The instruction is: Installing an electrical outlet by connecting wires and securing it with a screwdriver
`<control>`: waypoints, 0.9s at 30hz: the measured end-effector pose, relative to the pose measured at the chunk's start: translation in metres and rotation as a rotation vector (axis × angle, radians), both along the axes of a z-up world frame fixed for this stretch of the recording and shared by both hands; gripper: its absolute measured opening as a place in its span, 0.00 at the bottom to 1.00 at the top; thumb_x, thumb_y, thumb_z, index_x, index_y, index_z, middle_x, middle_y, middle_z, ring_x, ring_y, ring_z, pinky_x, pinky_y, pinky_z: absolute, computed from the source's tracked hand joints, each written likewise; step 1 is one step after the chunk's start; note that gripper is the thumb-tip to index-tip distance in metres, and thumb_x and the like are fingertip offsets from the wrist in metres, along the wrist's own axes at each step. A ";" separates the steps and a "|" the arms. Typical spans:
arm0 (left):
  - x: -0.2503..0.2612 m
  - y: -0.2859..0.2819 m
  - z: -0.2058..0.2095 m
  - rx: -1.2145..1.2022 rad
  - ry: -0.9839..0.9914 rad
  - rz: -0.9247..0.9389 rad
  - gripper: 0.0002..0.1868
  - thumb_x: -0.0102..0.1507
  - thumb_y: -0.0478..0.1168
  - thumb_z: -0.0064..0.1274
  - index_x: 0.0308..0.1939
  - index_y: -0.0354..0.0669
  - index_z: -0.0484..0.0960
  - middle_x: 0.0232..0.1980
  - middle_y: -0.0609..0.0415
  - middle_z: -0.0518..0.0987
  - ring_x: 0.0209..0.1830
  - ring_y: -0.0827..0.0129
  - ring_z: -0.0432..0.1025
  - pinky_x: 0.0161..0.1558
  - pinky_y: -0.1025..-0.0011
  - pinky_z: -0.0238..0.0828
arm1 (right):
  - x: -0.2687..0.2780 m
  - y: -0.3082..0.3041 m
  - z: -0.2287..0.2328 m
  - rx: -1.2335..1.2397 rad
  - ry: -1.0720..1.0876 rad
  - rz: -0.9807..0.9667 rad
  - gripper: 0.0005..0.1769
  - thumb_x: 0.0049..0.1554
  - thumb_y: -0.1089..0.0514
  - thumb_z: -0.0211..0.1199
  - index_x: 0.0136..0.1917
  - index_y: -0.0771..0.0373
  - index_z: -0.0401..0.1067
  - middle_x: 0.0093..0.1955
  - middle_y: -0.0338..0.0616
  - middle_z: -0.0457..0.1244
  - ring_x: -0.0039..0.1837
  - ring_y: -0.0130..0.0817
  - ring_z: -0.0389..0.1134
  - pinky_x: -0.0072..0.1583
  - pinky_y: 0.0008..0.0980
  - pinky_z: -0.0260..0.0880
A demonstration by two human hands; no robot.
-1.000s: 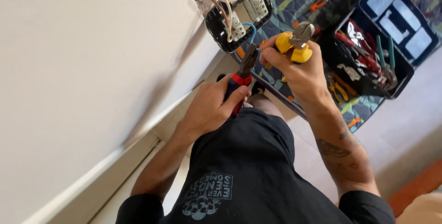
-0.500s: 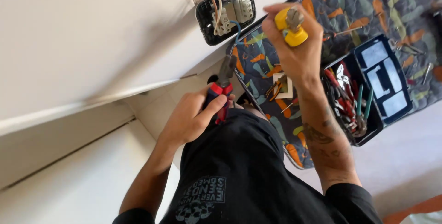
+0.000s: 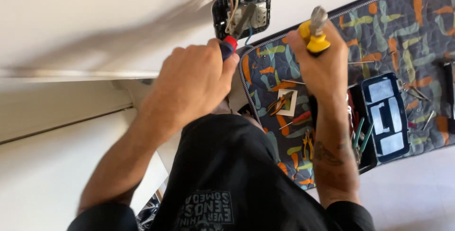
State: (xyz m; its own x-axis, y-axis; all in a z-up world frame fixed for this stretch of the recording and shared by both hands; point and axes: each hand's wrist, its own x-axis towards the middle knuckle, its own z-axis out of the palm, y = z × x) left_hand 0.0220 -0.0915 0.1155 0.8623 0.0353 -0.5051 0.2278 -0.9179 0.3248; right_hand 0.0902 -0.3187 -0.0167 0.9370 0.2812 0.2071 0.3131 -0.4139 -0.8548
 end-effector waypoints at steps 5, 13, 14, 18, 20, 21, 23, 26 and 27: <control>0.005 -0.015 0.007 0.171 -0.097 0.023 0.23 0.73 0.51 0.41 0.39 0.33 0.78 0.23 0.43 0.79 0.20 0.51 0.75 0.26 0.55 0.74 | -0.018 -0.008 0.003 0.166 0.281 0.020 0.12 0.67 0.53 0.66 0.50 0.64 0.73 0.40 0.33 0.65 0.40 0.23 0.65 0.42 0.24 0.66; 0.004 -0.032 -0.007 0.318 -0.336 -0.008 0.25 0.71 0.49 0.49 0.26 0.34 0.83 0.21 0.40 0.78 0.21 0.45 0.75 0.26 0.52 0.73 | -0.025 -0.016 -0.006 0.197 0.350 0.104 0.11 0.65 0.53 0.66 0.50 0.64 0.74 0.38 0.34 0.64 0.39 0.20 0.62 0.41 0.23 0.62; 0.007 -0.033 -0.009 0.313 -0.329 0.007 0.25 0.71 0.49 0.48 0.27 0.34 0.83 0.20 0.40 0.78 0.20 0.46 0.75 0.26 0.53 0.74 | -0.024 -0.017 -0.007 0.199 0.366 0.121 0.11 0.65 0.53 0.66 0.49 0.64 0.74 0.38 0.34 0.64 0.39 0.20 0.63 0.41 0.23 0.63; 0.012 -0.035 -0.015 0.320 -0.360 0.007 0.26 0.72 0.50 0.48 0.27 0.34 0.84 0.20 0.38 0.78 0.20 0.45 0.76 0.27 0.53 0.74 | -0.026 -0.022 -0.006 0.206 0.360 0.145 0.11 0.65 0.54 0.66 0.49 0.64 0.73 0.39 0.34 0.65 0.40 0.20 0.64 0.42 0.25 0.65; 0.013 -0.040 -0.014 0.310 -0.334 0.028 0.26 0.72 0.50 0.47 0.27 0.34 0.84 0.20 0.38 0.78 0.20 0.45 0.76 0.27 0.52 0.74 | -0.024 -0.023 -0.003 0.150 0.331 0.132 0.12 0.65 0.53 0.66 0.49 0.64 0.73 0.39 0.35 0.65 0.40 0.22 0.64 0.43 0.27 0.65; 0.015 -0.041 -0.012 0.300 -0.312 0.047 0.27 0.72 0.50 0.46 0.27 0.34 0.83 0.21 0.38 0.78 0.21 0.44 0.76 0.28 0.51 0.74 | -0.022 -0.023 -0.001 0.094 0.297 0.117 0.13 0.65 0.52 0.66 0.48 0.65 0.72 0.39 0.36 0.65 0.41 0.24 0.64 0.43 0.29 0.66; 0.014 -0.036 -0.014 0.296 -0.338 0.035 0.26 0.72 0.50 0.47 0.28 0.33 0.83 0.21 0.38 0.78 0.20 0.44 0.75 0.28 0.51 0.74 | -0.018 -0.021 0.002 -0.001 0.212 0.075 0.15 0.65 0.51 0.67 0.47 0.66 0.71 0.39 0.39 0.65 0.39 0.28 0.65 0.42 0.33 0.65; 0.008 -0.030 -0.009 0.265 -0.318 0.032 0.26 0.72 0.51 0.45 0.32 0.33 0.83 0.21 0.40 0.78 0.20 0.46 0.75 0.28 0.50 0.73 | -0.008 -0.011 0.001 -0.189 0.051 0.007 0.18 0.65 0.49 0.68 0.46 0.66 0.70 0.38 0.43 0.64 0.38 0.35 0.65 0.42 0.41 0.63; 0.005 -0.027 -0.004 0.241 -0.272 0.036 0.26 0.72 0.52 0.43 0.35 0.33 0.83 0.21 0.41 0.79 0.19 0.47 0.75 0.29 0.50 0.73 | -0.003 -0.005 0.001 -0.277 -0.023 -0.021 0.18 0.66 0.49 0.68 0.47 0.66 0.70 0.38 0.44 0.64 0.38 0.38 0.65 0.42 0.44 0.62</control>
State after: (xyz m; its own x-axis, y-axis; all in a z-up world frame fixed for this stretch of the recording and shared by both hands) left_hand 0.0274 -0.1186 0.1117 0.9600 0.1585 -0.2310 0.1968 -0.9683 0.1536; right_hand 0.0869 -0.3235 -0.0155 0.9393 0.3104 0.1460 0.3196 -0.6373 -0.7012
